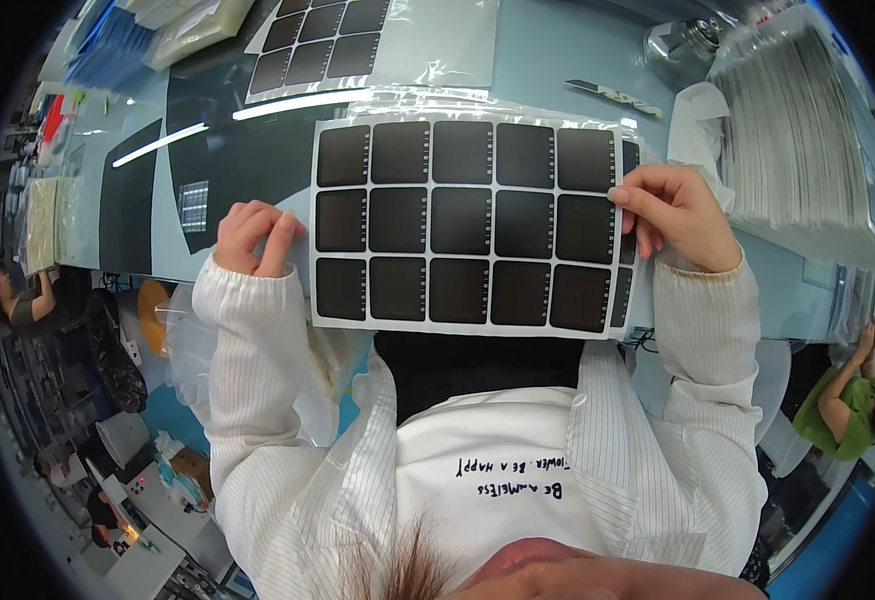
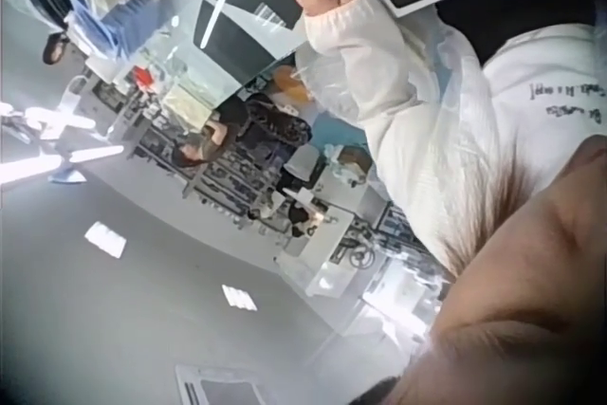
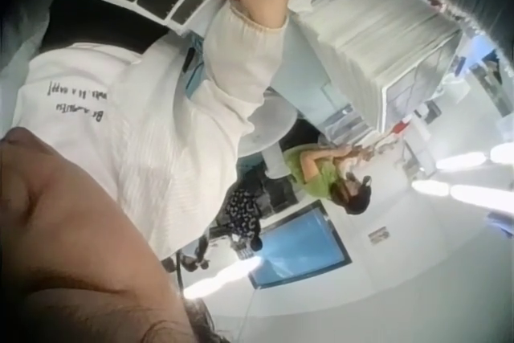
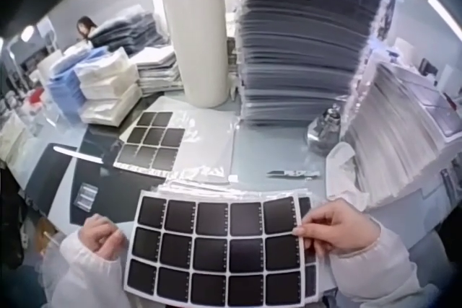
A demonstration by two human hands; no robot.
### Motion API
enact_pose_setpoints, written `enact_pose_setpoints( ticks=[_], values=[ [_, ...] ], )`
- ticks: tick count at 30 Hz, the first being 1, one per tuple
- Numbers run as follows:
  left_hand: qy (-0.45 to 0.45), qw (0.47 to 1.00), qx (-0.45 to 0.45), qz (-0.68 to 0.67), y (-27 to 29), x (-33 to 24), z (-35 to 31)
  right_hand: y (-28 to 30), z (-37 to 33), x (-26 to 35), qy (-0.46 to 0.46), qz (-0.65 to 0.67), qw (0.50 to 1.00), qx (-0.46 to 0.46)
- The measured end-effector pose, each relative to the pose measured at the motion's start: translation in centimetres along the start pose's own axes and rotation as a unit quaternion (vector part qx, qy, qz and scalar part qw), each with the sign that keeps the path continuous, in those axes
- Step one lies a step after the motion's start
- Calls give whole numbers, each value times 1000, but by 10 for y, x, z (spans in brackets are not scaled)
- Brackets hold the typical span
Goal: Picking up individual solar cell sheets from a stack, inspecting them, cleaning them with a white cloth, and restacking them.
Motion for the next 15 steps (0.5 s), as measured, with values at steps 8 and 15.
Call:
enact_pose_setpoints(
  ticks=[8, 15],
  values=[
    [41, 988, 58, -140, -3, 6, 9, -3, -9, -3, -15, 35, 998, 55],
    [40, 956, 71, -283, 2, 2, 1, -10, -16, 3, -24, 87, 995, 53]
  ],
)
Point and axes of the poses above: each hand's wrist, its own z-axis towards the middle knuckle, its own y-axis out of the back of the hand, x = y × z, the point moved 3 cm from there along z, towards the middle knuckle, and after that the axes turned 15 degrees about -y, right-handed, at the moved point
